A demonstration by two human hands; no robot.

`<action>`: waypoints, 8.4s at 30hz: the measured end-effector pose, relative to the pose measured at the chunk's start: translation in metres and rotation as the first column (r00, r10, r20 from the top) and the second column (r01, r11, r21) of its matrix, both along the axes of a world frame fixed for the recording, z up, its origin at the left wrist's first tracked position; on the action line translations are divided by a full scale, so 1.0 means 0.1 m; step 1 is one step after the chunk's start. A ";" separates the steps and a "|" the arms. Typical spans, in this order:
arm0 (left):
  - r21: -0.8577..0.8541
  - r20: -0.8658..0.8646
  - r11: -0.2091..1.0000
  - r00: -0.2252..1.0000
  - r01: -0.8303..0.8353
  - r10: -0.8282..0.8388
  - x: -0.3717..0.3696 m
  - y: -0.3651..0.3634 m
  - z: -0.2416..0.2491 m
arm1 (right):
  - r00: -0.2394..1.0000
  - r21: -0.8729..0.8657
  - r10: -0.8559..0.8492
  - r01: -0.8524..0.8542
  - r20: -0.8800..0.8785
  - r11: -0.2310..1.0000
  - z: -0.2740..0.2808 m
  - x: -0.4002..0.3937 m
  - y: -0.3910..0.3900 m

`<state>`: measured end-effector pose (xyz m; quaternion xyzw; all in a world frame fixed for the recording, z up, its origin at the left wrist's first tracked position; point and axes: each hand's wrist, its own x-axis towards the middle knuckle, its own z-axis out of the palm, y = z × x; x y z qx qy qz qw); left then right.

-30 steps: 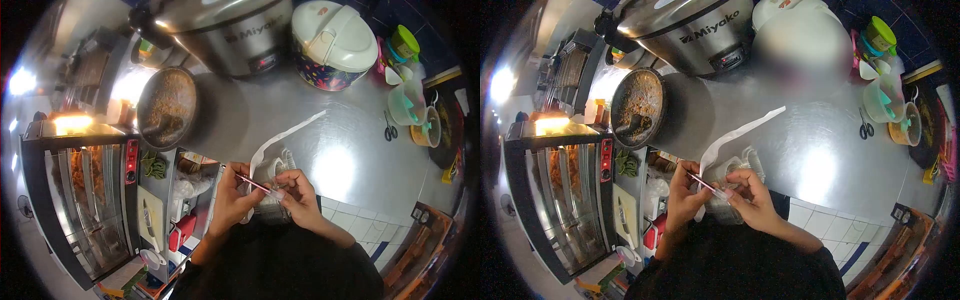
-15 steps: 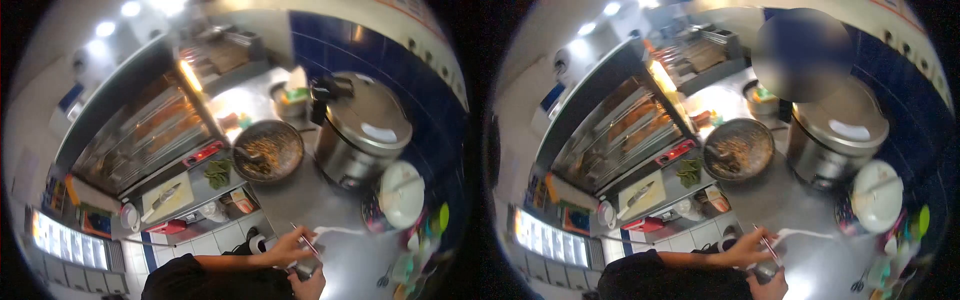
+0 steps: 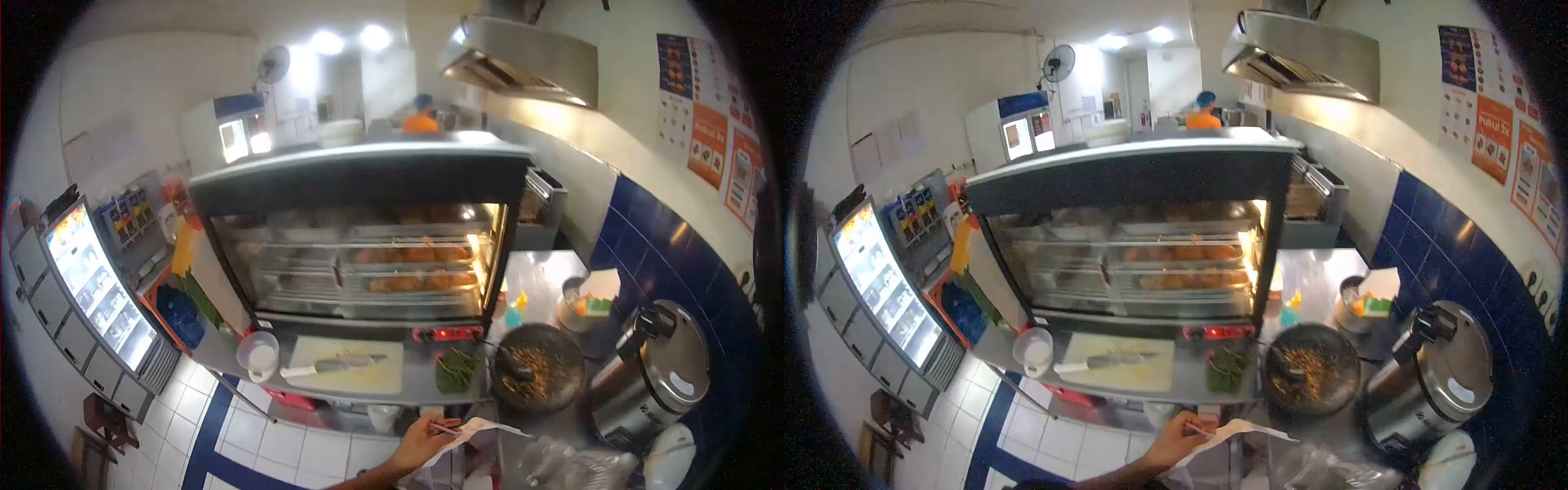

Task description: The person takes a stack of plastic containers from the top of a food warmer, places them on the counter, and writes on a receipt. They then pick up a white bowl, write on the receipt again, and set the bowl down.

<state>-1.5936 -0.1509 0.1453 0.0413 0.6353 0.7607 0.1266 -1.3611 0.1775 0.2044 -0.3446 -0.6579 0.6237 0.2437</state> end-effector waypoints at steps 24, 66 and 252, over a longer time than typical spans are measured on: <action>-0.073 -0.042 0.861 0.864 -0.504 0.502 0.64 -3.17 -0.58 | 0.725 -0.144 0.268 -0.452 -0.635 0.880 2.83 -5.87 -3.10; -0.607 -0.065 0.078 0.048 0.791 -0.997 2.93 2.65 -1.86 | -0.007 0.426 -0.991 0.903 0.136 0.052 -2.23 3.21 0.61; -0.061 -0.496 0.956 0.822 0.287 -0.279 -1.16 -0.79 -0.30 | 0.896 0.358 0.223 -0.078 -0.385 0.931 1.02 -2.30 -2.36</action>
